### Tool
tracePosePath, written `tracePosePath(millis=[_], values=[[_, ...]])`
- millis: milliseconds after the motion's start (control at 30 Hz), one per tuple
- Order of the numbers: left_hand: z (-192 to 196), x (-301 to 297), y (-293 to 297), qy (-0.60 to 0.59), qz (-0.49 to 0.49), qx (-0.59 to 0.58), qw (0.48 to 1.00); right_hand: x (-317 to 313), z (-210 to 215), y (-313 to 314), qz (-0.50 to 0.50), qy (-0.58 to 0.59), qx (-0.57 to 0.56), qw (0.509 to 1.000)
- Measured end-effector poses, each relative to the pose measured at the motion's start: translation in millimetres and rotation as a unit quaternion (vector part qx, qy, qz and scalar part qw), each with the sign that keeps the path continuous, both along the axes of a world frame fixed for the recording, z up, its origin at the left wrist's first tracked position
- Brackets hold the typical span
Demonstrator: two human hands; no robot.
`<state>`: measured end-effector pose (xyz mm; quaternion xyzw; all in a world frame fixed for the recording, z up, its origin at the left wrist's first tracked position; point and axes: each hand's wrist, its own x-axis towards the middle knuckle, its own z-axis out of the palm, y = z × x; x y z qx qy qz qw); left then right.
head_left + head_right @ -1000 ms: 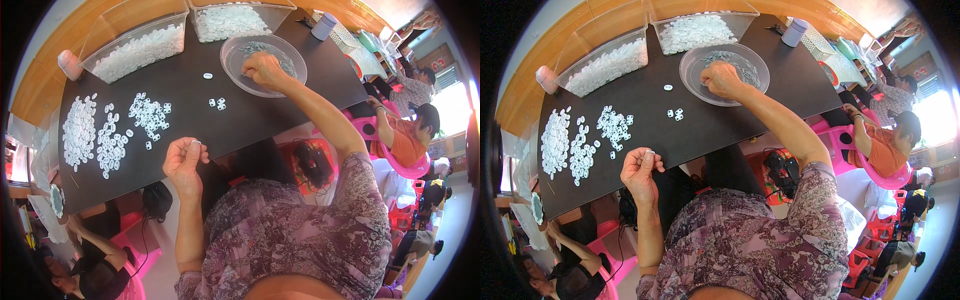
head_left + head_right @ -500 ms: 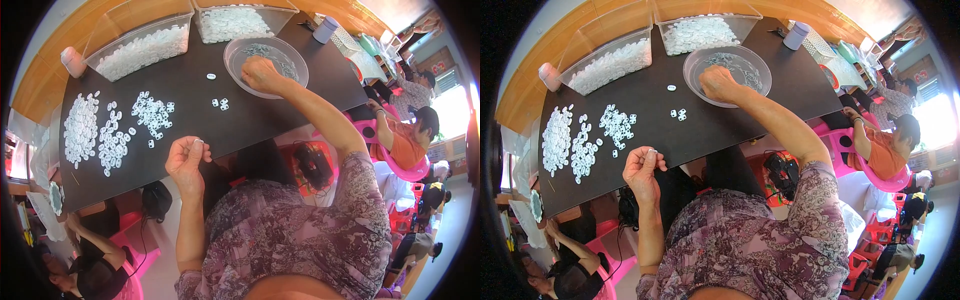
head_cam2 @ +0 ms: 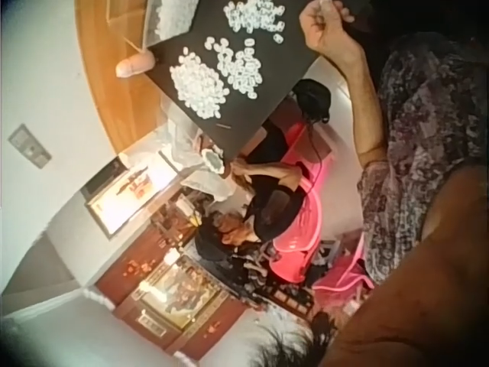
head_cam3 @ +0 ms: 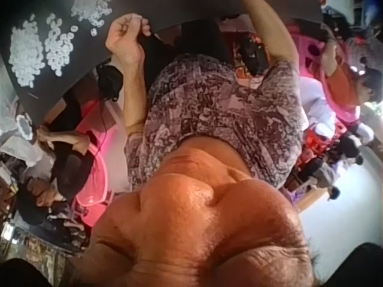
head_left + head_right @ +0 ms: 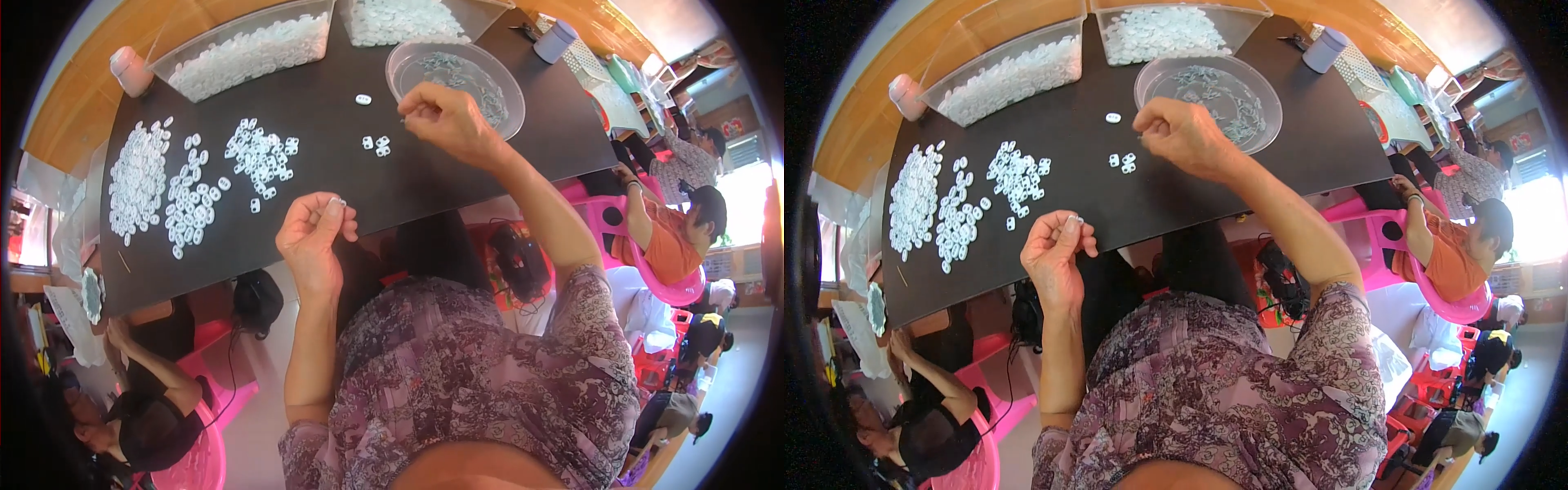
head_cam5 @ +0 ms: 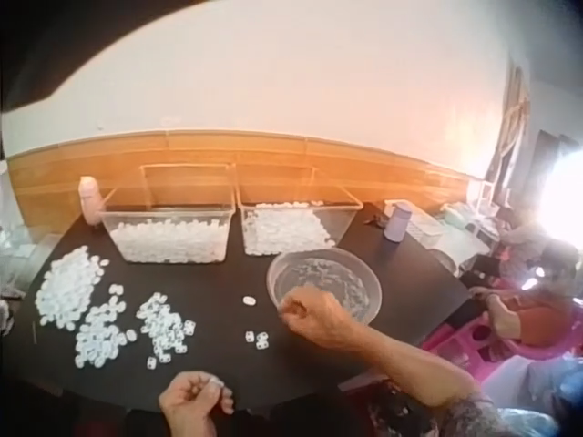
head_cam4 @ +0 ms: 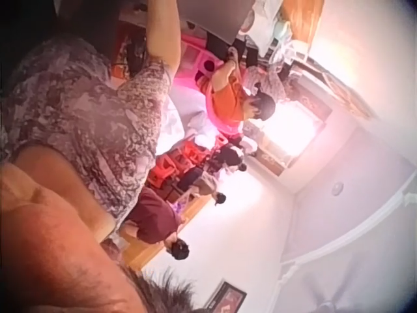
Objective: Assembling small white plastic components by inserting tiny green pieces.
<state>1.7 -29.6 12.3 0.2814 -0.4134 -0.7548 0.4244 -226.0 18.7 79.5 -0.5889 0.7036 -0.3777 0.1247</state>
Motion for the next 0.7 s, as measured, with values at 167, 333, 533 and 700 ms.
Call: tracePosePath(millis=[167, 333, 533, 700], values=[[8, 2, 2, 0.020, -0.008, 0.018, 1.000, 45, -13, 4, 0.110, -0.136, -0.006, 0.985], [13, 6, 5, 0.019, -0.007, 0.012, 1.000, 66, -14, 3, 0.165, -0.246, 0.044, 0.954], [10, 6, 7, 0.014, -0.008, -0.012, 1.000, 74, -19, 5, 0.148, -0.287, 0.045, 0.945], [8, 7, 9, 0.006, -0.010, -0.025, 1.000, 76, -23, 5, 0.144, -0.302, 0.050, 0.941]])
